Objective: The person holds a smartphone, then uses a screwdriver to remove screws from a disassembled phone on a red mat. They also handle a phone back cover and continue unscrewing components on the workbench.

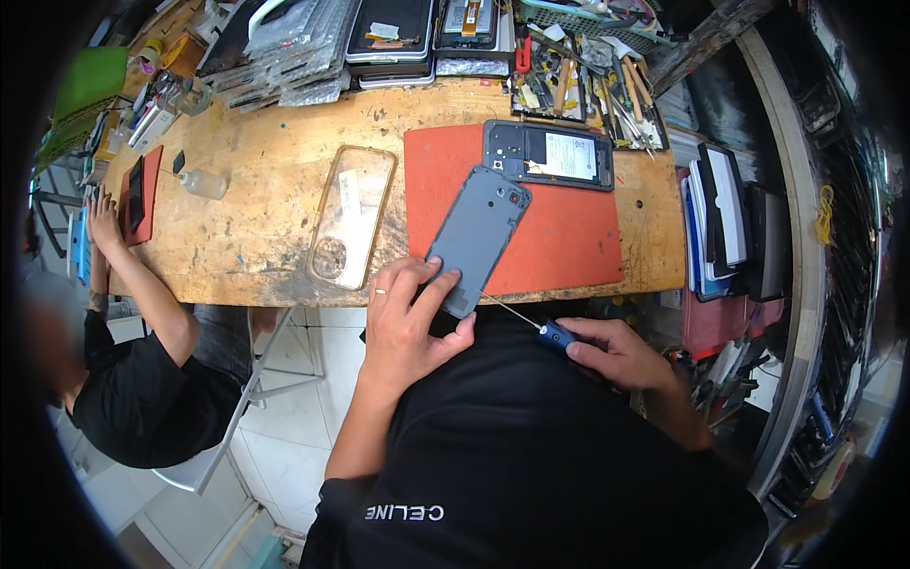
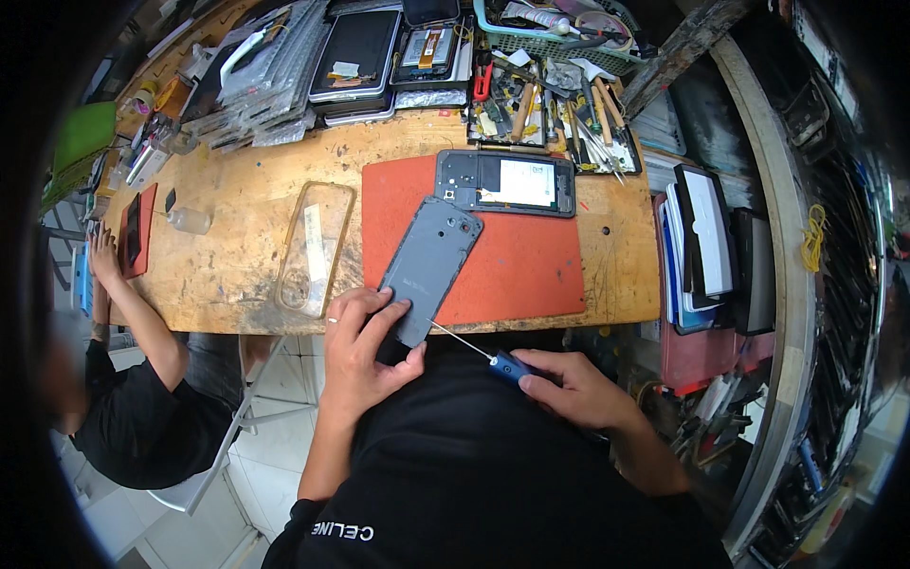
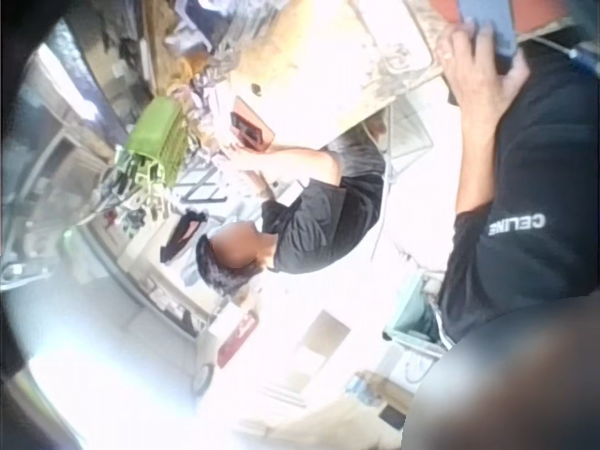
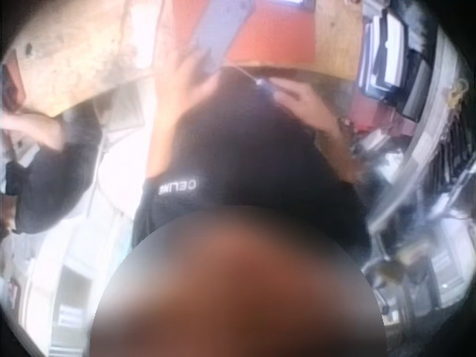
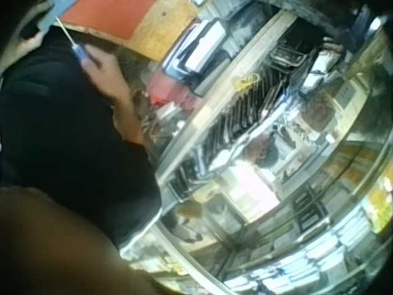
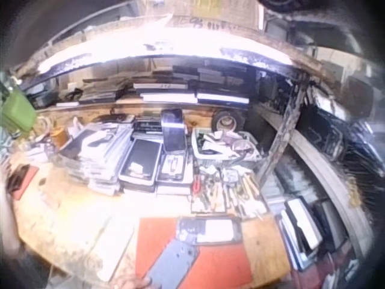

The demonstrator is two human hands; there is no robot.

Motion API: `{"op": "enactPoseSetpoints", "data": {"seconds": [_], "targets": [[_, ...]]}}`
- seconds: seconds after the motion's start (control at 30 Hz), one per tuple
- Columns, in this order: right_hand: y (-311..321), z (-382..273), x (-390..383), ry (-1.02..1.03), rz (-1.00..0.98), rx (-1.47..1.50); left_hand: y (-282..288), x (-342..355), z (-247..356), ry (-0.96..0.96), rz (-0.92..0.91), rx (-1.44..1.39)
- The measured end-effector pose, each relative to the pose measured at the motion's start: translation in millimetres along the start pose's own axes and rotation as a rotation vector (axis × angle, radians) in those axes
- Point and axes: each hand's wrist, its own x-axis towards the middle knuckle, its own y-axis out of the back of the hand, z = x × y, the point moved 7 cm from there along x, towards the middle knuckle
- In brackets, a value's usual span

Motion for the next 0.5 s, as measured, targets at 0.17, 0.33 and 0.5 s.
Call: {"op": "enactPoseSetpoints", "data": {"seconds": [0.17, 0.33, 0.5], "targets": [[-6.3, -10.9, -2.4, 0.136, 0.096, -0.105, 2.3, 0.7, 1.6, -0.043, -0.015, 0.0], [-12.8, -11.7, -5.5, 0.109, 0.109, -0.13, 6.8, 3.4, -4.3, -0.091, -0.07, -0.046], [-18.0, -9.9, -2.3, 0.116, 0.133, -0.115, 9.3, 2.4, -12.6, -0.093, -0.142, -0.088]]}}
